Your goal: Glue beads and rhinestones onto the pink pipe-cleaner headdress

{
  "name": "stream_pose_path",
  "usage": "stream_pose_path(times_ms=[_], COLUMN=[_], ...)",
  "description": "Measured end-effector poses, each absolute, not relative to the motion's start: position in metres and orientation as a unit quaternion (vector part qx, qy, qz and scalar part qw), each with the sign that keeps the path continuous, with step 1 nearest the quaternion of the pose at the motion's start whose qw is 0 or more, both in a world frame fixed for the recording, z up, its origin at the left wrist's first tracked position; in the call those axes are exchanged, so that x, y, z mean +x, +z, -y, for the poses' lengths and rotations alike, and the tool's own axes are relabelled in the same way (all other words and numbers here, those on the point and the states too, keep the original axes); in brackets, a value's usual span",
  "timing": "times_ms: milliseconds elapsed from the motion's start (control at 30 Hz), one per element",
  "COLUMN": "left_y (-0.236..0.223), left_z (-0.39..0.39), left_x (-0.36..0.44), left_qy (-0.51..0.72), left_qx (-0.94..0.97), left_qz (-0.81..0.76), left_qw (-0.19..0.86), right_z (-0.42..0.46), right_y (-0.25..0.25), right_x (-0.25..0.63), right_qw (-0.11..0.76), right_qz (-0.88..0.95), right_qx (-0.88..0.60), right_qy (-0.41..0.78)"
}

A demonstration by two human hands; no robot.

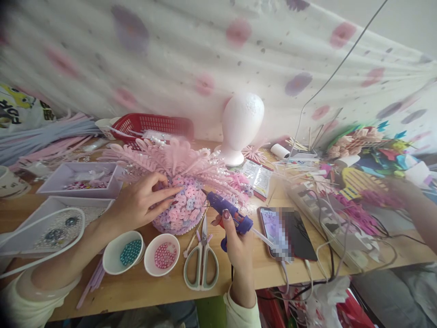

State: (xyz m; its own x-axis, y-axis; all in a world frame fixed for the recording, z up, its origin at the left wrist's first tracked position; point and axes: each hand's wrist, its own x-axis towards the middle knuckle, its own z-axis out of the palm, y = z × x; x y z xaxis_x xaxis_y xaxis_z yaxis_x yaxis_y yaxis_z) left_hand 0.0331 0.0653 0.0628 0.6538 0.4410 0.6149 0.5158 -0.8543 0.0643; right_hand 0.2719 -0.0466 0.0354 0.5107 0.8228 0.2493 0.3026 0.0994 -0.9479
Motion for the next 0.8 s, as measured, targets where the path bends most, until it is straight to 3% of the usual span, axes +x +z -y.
stream_pose_path(times_ms=[100, 333, 467, 667, 800], left_y=[0.063, 0.08, 0.076, 0.066, 0.069], left_z=[-0.067, -0.046, -0.016, 0.001, 0.002], left_x=[0.035, 0.006, -0.022, -0.009, 0.006], left_qy=[-0.314, -0.411, -0.275, 0.118, 0.117], left_qx=[-0.91, -0.815, -0.832, -0.855, -0.853], left_qz=[0.268, 0.382, 0.422, 0.456, 0.462], left_qw=[0.04, -0.145, -0.233, -0.218, -0.214], right_z=[0.047, 0.05, 0.049, 0.037, 0.031], right_y=[0.036, 0.043, 0.057, 0.075, 0.079], right_x=[0.271, 0.27, 0.258, 0.229, 0.218], right_qw=[0.595, 0.585, 0.533, 0.439, 0.392], right_qz=[0.437, 0.477, 0.53, 0.63, 0.66], right_qx=[-0.634, -0.615, -0.615, -0.616, -0.632], right_qy=[0.231, 0.227, 0.238, 0.176, 0.108])
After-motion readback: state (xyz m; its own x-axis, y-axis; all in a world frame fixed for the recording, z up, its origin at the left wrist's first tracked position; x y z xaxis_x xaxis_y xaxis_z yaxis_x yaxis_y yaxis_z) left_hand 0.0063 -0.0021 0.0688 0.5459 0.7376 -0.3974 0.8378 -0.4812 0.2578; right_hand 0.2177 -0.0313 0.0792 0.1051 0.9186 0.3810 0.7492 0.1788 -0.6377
